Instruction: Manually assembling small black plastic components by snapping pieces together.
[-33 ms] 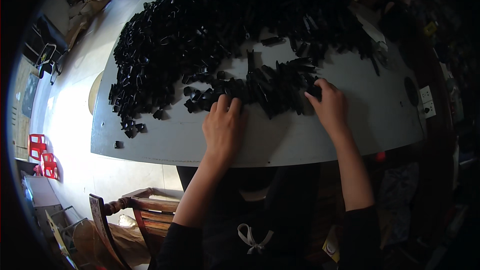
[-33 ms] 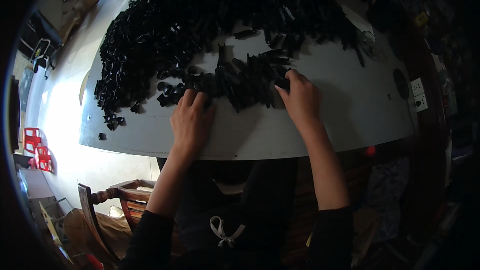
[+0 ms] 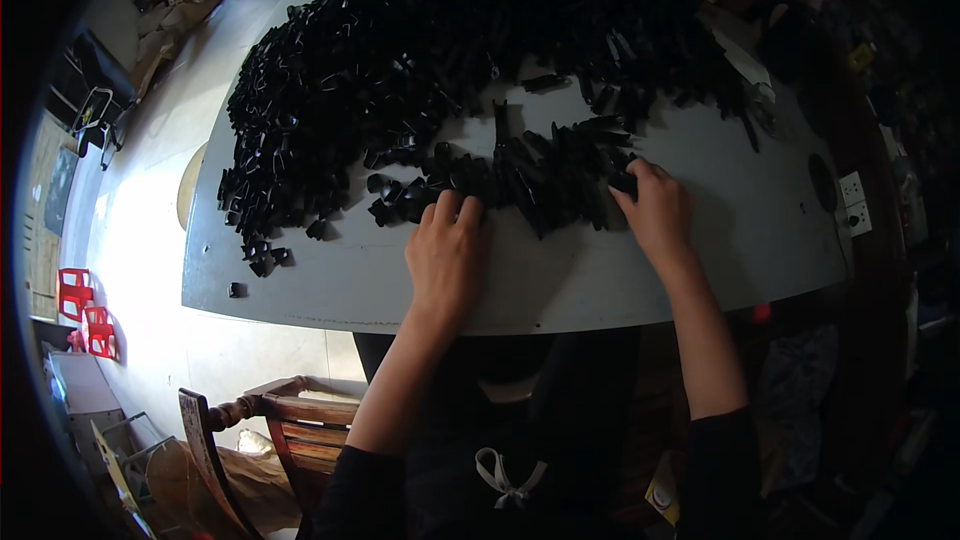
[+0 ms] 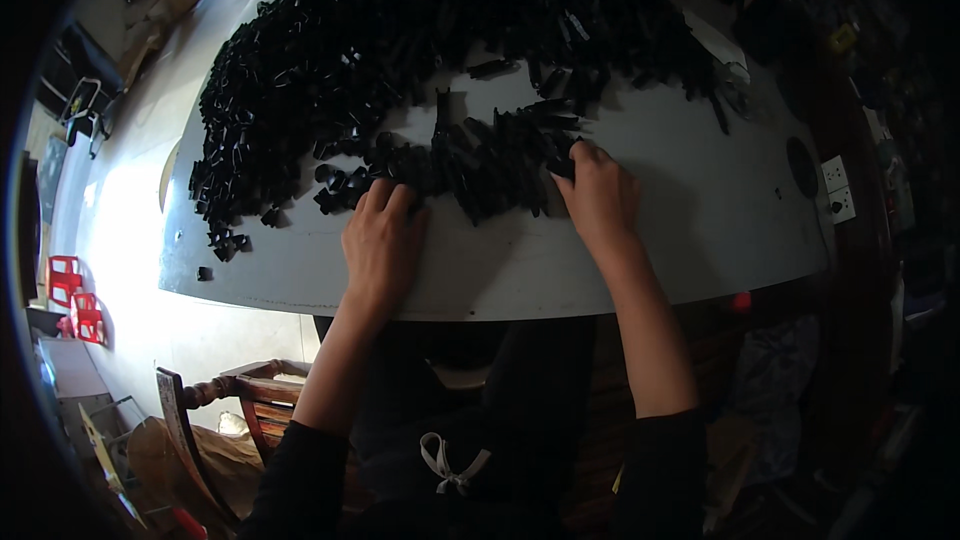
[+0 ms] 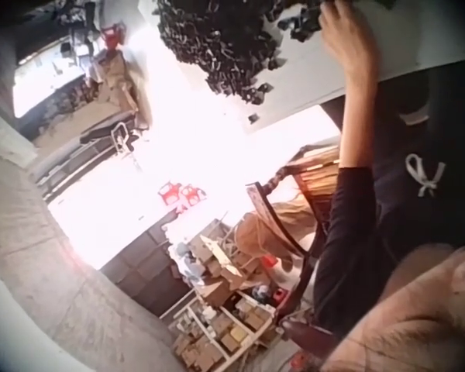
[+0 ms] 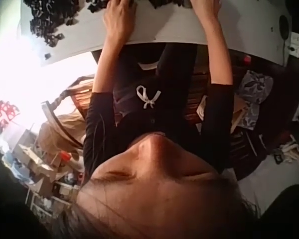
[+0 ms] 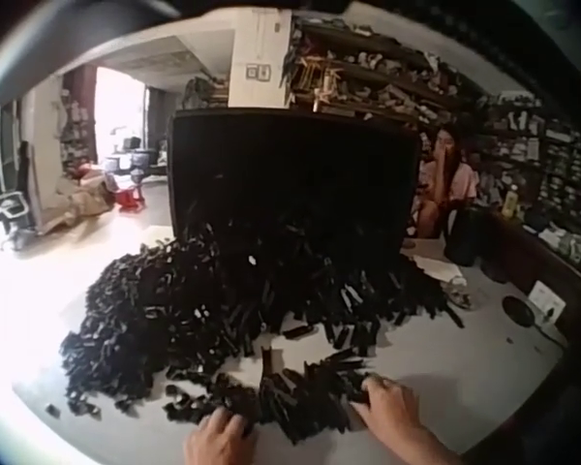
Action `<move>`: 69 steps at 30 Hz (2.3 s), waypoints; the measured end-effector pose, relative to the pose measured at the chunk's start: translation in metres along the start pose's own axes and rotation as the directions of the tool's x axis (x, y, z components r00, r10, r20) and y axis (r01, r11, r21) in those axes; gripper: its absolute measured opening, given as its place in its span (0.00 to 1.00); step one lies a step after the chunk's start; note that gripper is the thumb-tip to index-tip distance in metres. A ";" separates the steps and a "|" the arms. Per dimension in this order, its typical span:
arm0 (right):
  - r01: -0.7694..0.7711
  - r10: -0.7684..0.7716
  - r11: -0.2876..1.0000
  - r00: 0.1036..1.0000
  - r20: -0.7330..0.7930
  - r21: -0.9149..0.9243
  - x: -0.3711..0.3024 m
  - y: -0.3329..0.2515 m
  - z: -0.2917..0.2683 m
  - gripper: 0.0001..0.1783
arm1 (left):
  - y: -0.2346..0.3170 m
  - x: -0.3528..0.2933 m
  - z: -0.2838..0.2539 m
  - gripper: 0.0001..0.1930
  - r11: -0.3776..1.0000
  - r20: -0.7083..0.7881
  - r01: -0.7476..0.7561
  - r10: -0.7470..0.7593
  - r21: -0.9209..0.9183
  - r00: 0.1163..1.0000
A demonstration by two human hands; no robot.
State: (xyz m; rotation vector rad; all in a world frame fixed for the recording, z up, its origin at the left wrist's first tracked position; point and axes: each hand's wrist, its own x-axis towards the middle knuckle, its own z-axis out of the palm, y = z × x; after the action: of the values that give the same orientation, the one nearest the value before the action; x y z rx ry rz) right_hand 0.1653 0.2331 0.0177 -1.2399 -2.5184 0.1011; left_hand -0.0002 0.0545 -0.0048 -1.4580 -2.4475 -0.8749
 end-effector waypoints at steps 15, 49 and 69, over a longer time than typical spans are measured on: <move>-0.067 -0.187 0.540 0.962 0.197 0.839 -0.089 -0.038 -0.044 0.09 | -0.006 -0.038 -0.045 0.07 0.843 -0.006 -0.008 0.006 -0.538 1.000; 0.607 -0.792 0.491 0.610 0.029 0.625 -0.121 -0.076 -0.057 0.14 | 0.025 -0.075 -0.068 0.30 -0.088 0.409 0.451 0.297 -0.888 0.863; -0.025 0.025 1.000 1.000 0.007 -0.010 0.010 0.042 -0.011 0.15 | -0.019 -0.013 -0.019 0.11 0.995 0.104 0.077 -0.083 0.058 0.991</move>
State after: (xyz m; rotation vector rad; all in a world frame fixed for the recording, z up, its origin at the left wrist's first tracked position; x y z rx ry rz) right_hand 0.1951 0.2661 0.0216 -1.2768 -2.5132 0.0996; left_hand -0.0123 0.0271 -0.0024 -1.4323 -2.6019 -0.7585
